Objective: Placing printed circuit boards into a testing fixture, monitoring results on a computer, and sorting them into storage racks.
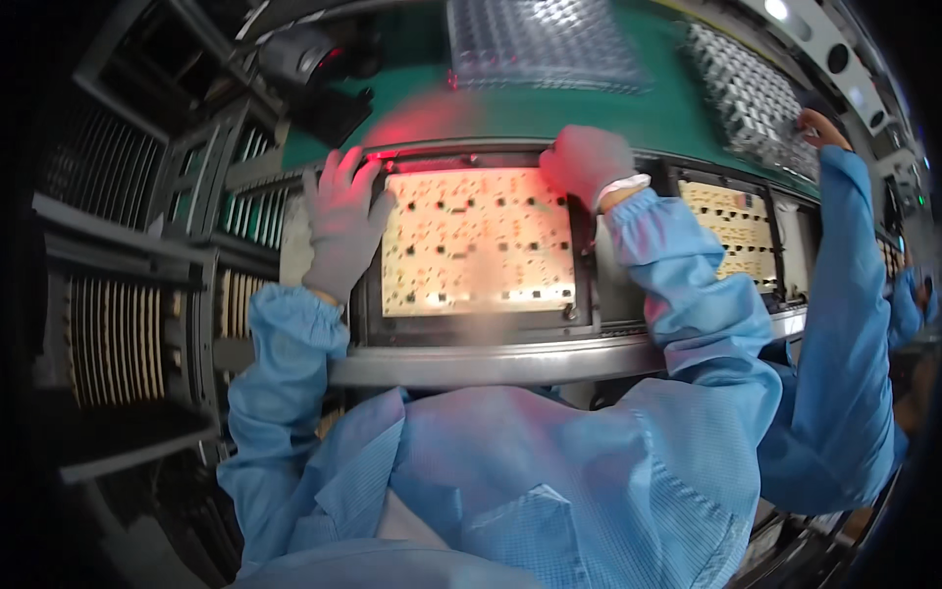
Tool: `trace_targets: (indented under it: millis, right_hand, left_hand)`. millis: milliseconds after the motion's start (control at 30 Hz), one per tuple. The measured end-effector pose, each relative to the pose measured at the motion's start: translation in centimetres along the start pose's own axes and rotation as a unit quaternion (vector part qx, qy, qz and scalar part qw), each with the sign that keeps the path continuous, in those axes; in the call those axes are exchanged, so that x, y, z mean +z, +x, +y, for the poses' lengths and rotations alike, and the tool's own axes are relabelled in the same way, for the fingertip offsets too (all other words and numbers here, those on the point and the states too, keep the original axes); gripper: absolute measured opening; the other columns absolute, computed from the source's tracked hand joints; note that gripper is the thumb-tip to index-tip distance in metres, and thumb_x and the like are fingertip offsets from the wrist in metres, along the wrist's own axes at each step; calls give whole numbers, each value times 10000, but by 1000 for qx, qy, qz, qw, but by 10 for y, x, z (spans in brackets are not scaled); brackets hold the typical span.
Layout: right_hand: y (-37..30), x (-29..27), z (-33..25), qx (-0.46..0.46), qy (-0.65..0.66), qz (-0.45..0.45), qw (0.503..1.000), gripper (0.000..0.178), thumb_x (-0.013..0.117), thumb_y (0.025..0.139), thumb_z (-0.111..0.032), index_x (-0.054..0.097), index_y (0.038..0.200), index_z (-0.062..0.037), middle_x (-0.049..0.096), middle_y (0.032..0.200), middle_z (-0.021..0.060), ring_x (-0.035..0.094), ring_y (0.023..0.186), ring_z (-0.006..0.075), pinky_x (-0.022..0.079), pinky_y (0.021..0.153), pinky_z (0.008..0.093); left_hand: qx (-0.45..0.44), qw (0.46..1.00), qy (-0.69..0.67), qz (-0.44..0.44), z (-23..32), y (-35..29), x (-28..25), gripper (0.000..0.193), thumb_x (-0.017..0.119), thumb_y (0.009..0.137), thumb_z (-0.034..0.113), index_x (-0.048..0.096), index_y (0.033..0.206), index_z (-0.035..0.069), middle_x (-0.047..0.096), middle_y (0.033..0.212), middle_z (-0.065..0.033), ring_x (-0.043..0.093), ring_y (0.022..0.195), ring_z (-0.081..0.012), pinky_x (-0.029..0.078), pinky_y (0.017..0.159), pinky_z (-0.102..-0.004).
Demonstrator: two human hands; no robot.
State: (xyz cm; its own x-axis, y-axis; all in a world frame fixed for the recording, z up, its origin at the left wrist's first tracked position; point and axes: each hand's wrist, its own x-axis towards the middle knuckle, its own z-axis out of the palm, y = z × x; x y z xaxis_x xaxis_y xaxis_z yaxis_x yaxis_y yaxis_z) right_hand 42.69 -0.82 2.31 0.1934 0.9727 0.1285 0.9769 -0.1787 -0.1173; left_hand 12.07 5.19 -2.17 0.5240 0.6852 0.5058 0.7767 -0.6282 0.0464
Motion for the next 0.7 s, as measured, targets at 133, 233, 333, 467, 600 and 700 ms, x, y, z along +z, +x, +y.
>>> trace_targets:
  millis: [133, 233, 333, 467, 600, 700]
  right_hand:
    - [-3, -16, 12, 13, 91, -106, 990, 464, 569, 858, -484, 714, 742, -58, 673, 722, 165, 651, 680, 360, 514, 677, 423]
    - [7, -40, 43, 83, 92, 50, 991, 508, 566, 865, -559, 717, 836, -75, 690, 784, 144, 662, 722, 344, 511, 684, 422]
    - [47, -80, 117, 145, -18, 194, 970, 427, 479, 946, -472, 648, 1059, -97, 680, 904, 186, 650, 849, 386, 502, 736, 456]
    - [106, -85, 252, 107, -132, 221, 960, 313, 485, 914, -220, 635, 1175, -134, 663, 1060, 195, 634, 993, 365, 490, 861, 454]
    - [111, -75, 247, 174, -126, 66, 975, 288, 518, 855, -148, 694, 1083, -144, 660, 1091, 180, 619, 1059, 347, 489, 895, 445]
    - [104, -77, 275, 145, -133, 37, 980, 274, 539, 835, -153, 697, 1058, -150, 664, 1080, 175, 620, 1046, 353, 488, 892, 445]
  left_hand:
    - [-11, 998, -57, 28, -1, 0, 8, 371, 703, 791, 290, 602, 1084, 86, 546, 1234, -92, 397, 1297, -326, 163, 1122, -600]
    - [-41, 988, -150, 14, -1, 1, 3, 222, 743, 753, 231, 643, 910, 109, 610, 1131, -39, 410, 1294, -312, 112, 1143, -600]
    - [-38, 987, -150, 31, -3, 1, 1, 173, 742, 755, 210, 636, 847, 109, 633, 1070, -23, 438, 1273, -315, 115, 1143, -604]
    - [-17, 985, -152, 86, -2, 12, 9, 148, 729, 766, 186, 625, 836, 108, 641, 1036, -24, 468, 1245, -321, 122, 1141, -607]
    - [-47, 987, -138, 68, 2, 7, 1, 94, 723, 760, 147, 644, 792, 107, 663, 957, -24, 504, 1203, -345, 132, 1127, -600]
    - [-27, 979, -189, 68, 11, 1, 6, 94, 718, 765, 145, 647, 808, 102, 668, 939, -24, 517, 1179, -357, 127, 1128, -600]
